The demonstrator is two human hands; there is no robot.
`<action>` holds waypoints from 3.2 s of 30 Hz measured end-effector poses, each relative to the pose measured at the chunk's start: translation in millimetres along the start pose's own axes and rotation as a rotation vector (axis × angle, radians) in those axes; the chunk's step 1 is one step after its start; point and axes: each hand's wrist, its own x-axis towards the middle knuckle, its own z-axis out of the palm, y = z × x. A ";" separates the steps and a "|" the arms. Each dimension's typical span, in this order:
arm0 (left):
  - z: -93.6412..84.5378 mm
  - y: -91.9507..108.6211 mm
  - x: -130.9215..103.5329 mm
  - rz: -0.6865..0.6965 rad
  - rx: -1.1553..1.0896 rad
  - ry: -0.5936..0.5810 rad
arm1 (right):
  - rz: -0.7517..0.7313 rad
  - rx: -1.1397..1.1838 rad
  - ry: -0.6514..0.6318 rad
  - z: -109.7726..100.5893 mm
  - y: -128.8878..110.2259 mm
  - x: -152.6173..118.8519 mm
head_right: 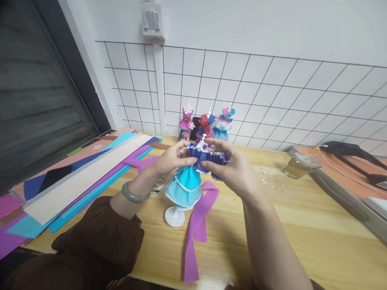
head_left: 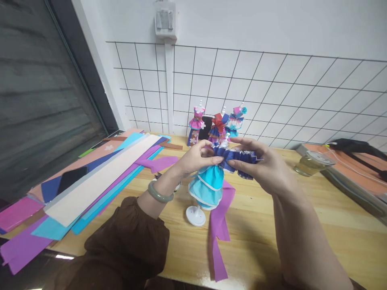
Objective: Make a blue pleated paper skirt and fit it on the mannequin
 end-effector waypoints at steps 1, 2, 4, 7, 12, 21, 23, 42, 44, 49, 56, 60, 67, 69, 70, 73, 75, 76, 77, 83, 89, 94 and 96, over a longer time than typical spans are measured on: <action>-0.3 -0.2 -0.1 0.001 -0.001 -0.003 | -0.002 -0.014 0.001 0.3 -0.9 -0.4; -0.5 -0.4 -0.2 0.004 -0.001 -0.008 | -0.002 -0.028 0.004 0.9 -2.0 -0.8; -0.6 -0.6 -0.5 0.012 0.006 -0.014 | 0.000 -0.048 0.015 2.4 -3.9 -1.6; -0.2 -0.3 -1.1 0.017 0.035 -0.009 | 0.002 -0.057 0.035 4.9 -5.7 -2.3; 2.7 0.8 -1.7 0.030 0.067 0.017 | -0.037 -0.114 0.091 7.8 -6.4 -2.5; 7.3 6.5 -3.1 0.002 0.077 0.030 | -0.090 -0.172 0.135 9.7 0.1 -3.0; 7.5 6.8 -3.9 0.022 0.107 0.032 | -0.090 -0.196 0.143 9.3 1.8 -2.9; 8.0 10.1 -3.8 0.003 0.035 -0.008 | -0.083 -0.181 0.095 5.4 6.0 0.4; 8.1 10.1 -3.6 -0.004 0.024 -0.002 | -0.091 -0.186 0.085 5.3 5.0 -0.2; 9.1 10.9 -3.5 0.000 -0.007 -0.002 | -0.093 -0.223 0.095 5.1 4.7 -2.4; 12.6 11.7 -5.8 0.017 0.038 0.019 | -0.102 -0.196 0.101 5.5 2.0 -2.9; 12.6 12.0 -6.1 0.025 0.068 0.033 | -0.159 -0.213 0.116 6.4 0.9 -2.4; 10.4 9.9 -5.8 0.010 0.086 0.055 | -0.164 -0.247 0.124 5.5 0.6 -4.9; 10.2 9.9 -5.9 0.010 0.099 0.061 | -0.136 -0.254 0.117 5.6 -0.6 -6.7; 10.3 10.2 -6.0 0.009 0.106 0.062 | -0.112 -0.257 0.112 5.7 -1.2 -7.6; 11.3 12.5 -6.6 0.001 0.113 0.064 | -0.049 -0.265 0.101 5.5 -1.9 -9.6; 12.4 14.1 -7.1 0.001 0.116 0.066 | -0.034 -0.274 0.092 4.7 -1.6 -10.5; 13.0 14.7 -7.3 0.003 0.117 0.066 | -0.031 -0.281 0.086 4.2 -1.5 -10.9; 13.5 15.1 -7.4 0.006 0.119 0.067 | -0.029 -0.291 0.078 3.8 -1.4 -11.2; 15.2 15.7 -7.9 0.013 0.130 0.060 | -0.043 -0.362 0.083 4.2 -4.2 -13.2; 15.5 16.2 -9.1 0.010 0.121 0.048 | -0.145 -0.420 0.091 1.9 -4.6 -13.0; 14.7 16.2 -8.7 0.010 0.119 0.035 | -0.177 -0.444 0.056 -1.7 -4.2 -12.8; 14.6 16.8 -8.8 0.008 0.120 0.032 | -0.186 -0.446 0.054 -2.7 -4.7 -13.0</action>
